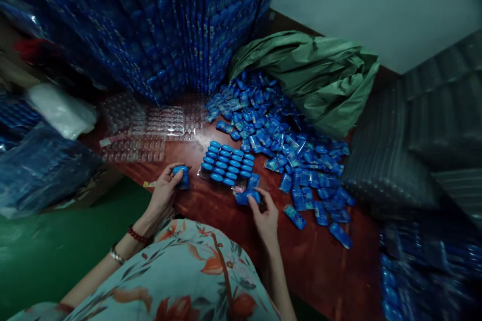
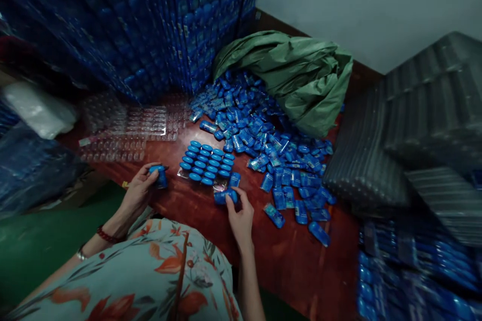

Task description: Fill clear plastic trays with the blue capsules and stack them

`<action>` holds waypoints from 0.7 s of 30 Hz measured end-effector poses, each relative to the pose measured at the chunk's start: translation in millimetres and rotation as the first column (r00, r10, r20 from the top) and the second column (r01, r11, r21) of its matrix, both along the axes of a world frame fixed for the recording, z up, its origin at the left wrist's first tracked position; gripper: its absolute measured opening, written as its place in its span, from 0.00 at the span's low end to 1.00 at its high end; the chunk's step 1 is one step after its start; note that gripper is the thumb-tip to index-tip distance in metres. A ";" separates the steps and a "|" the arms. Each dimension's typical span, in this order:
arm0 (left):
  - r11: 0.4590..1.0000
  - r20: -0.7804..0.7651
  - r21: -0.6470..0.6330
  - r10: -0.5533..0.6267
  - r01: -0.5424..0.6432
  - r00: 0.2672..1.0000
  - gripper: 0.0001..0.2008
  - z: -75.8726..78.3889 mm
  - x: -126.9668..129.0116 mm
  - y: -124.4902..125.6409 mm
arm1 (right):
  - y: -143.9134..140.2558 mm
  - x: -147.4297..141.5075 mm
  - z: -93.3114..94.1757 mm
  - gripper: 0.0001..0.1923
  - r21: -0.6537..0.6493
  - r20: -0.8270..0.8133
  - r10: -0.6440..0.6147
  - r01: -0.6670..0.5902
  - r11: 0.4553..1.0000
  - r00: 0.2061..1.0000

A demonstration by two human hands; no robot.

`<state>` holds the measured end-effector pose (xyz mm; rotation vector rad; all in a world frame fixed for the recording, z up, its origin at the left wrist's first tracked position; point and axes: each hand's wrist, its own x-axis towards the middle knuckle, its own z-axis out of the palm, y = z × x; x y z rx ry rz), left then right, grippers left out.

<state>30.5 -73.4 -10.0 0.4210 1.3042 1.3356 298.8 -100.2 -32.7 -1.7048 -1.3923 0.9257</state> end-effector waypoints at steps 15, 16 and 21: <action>0.997 -0.257 0.000 -0.080 0.083 0.963 0.23 -14.2 8.0 5.1 | 76.6 25.2 3.1 0.19 -0.292 0.396 0.287 -0.177 0.940 0.872; 0.997 -0.259 -0.008 -0.080 0.081 0.963 0.24 -14.3 7.2 4.9 | 74.8 30.7 2.7 0.18 -0.284 0.341 0.268 -0.173 0.943 0.901; 0.997 -0.402 0.035 -0.055 0.076 0.914 0.20 -18.8 3.0 4.2 | 38.0 34.7 4.8 0.19 -0.147 -0.151 0.009 -0.032 0.989 0.988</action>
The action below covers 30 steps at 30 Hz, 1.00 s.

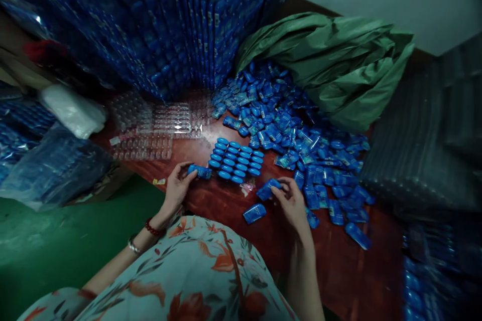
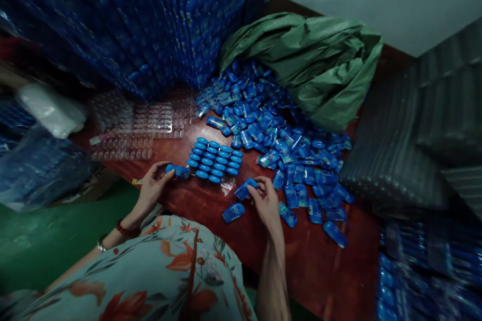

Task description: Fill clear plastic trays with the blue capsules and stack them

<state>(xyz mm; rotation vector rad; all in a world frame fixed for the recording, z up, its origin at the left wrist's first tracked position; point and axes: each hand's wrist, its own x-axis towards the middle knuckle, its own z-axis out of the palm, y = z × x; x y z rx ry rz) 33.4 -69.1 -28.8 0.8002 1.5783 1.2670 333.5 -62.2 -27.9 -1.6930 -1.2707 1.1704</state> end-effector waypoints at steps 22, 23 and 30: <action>0.452 -0.879 0.014 -0.419 0.892 0.227 0.17 12.6 -23.2 31.1 | 16.9 -62.2 32.1 0.16 -0.059 0.852 0.393 -0.682 0.729 0.347; 0.441 -0.879 0.004 -0.426 0.898 0.213 0.17 14.3 -23.2 34.1 | 15.6 -59.4 31.0 0.16 -0.035 0.848 0.379 -0.676 0.736 0.370; 0.381 -0.883 -0.031 -0.443 0.924 0.153 0.16 15.7 -25.7 44.0 | -46.1 -30.2 11.0 0.21 0.247 0.650 -0.077 -0.113 0.962 0.756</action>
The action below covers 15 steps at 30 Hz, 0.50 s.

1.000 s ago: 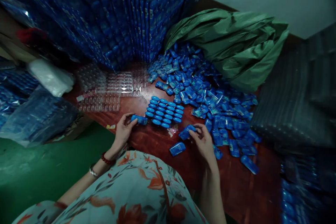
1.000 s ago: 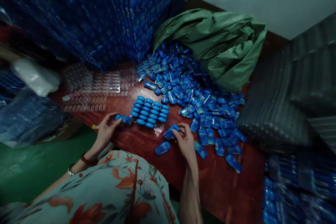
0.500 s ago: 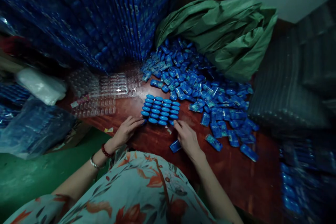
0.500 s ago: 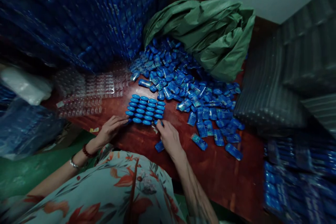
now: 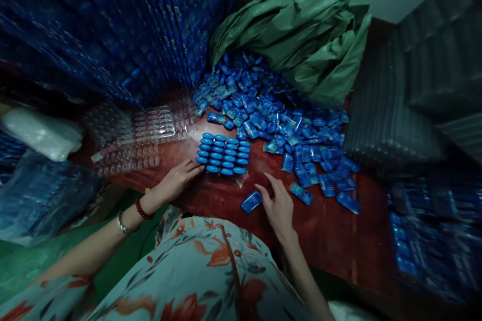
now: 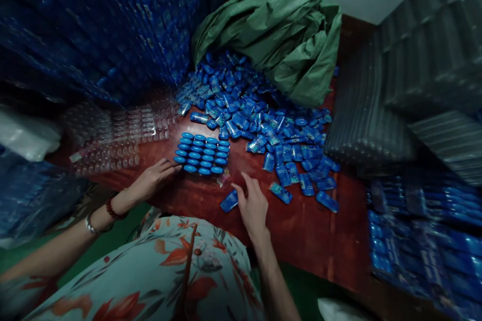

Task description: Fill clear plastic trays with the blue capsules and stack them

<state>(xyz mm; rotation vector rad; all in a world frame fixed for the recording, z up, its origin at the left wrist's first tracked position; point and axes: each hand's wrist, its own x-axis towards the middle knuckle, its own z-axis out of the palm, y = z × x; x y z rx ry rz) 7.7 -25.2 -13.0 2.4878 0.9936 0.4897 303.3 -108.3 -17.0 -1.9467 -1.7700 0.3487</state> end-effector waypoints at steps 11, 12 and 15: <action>0.958 0.036 0.165 0.231 -0.234 0.972 0.22 -11.8 0.6 -10.2 | -19.9 -22.1 -17.6 0.15 -0.244 -0.438 -0.115 0.006 0.970 0.891; 0.945 0.085 0.161 0.274 -0.285 0.958 0.23 -9.2 5.2 -8.0 | -14.5 -24.1 -14.2 0.13 -0.200 -0.468 -0.097 0.002 0.980 0.878; 0.916 0.159 0.099 0.371 -0.389 0.915 0.25 -3.7 26.3 5.7 | 4.0 -28.9 -5.7 0.10 -0.008 -0.456 0.044 -0.054 0.999 0.889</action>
